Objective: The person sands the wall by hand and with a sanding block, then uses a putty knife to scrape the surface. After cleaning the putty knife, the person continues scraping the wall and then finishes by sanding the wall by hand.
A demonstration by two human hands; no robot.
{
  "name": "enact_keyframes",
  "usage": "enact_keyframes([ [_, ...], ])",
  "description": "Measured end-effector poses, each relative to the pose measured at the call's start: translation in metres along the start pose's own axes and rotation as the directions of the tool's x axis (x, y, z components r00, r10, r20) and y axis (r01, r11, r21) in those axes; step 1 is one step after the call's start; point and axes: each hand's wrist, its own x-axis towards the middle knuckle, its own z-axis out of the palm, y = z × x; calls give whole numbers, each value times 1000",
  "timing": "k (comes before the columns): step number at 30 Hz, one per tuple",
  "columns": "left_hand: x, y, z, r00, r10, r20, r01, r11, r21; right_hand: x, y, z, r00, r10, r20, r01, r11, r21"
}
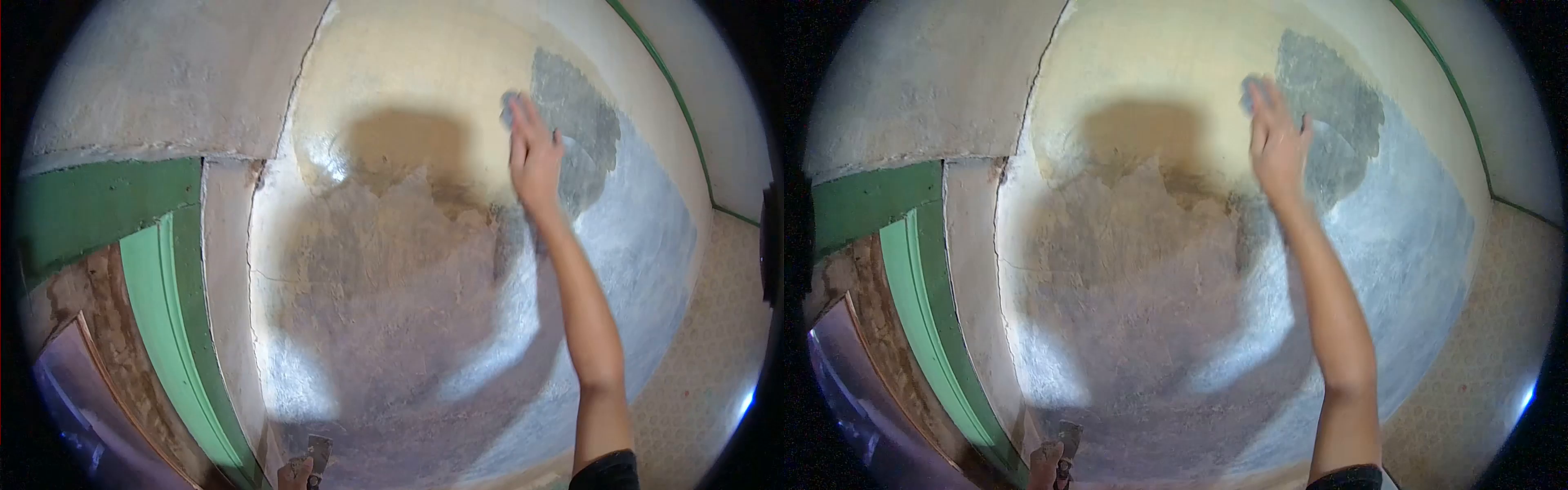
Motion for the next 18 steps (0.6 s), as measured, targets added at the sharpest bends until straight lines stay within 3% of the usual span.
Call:
enact_keyframes([
  [2, 3, -4, -2, 1000, -9, 3, 9, 999, -45, 65, 37, 26, 993, -4, -115, 5, 1000, 7],
  [4, 5, -6, -4, 1000, -28, 3, 28, 996, -84, 121, 51, 38, 992, 53, -112, -57, 998, -33],
  [5, 6, -6, -5, 1000, -17, -4, 17, 997, -80, 132, 43, 43, 992, 53, -116, -57, 998, -23],
  [7, 8, -6, -4, 1000, 2, -15, -3, 997, -73, 147, 13, 55, 950, 254, -184, -278, 953, -119],
  [8, 5, -7, -4, 1000, 3, -17, -4, 998, -68, 143, -5, 57, 951, 254, -177, -276, 954, -114],
  [10, 1, -6, -4, 1000, 3, -22, -4, 997, -73, 123, -48, 57, 976, 195, -94, -193, 981, 32],
  [11, -1, 1, -3, 999, -27, -37, 25, 998, -61, 104, -66, 66, 990, -46, -133, 50, 998, 28],
  [12, -3, 3, -3, 997, -61, -49, 59, 997, -46, 76, -89, 73, 971, -208, -122, 196, 976, -98],
  [14, -5, 4, -6, 998, -62, -23, 60, 996, -68, 8, -151, 40, 934, -343, 98, 356, 905, -234],
  [15, -4, 5, -8, 999, -54, -5, 53, 994, -95, -8, -150, 25, 936, -337, 99, 351, 904, -242],
  [17, -2, -4, -18, 1000, 0, 13, 0, 1000, -15, -31, -133, 0, 936, -278, 215, 263, 960, 96],
  [18, 4, -5, -18, 998, 62, 27, -63, 997, 33, -29, -109, 4, 959, -234, 157, 238, 971, -7],
])
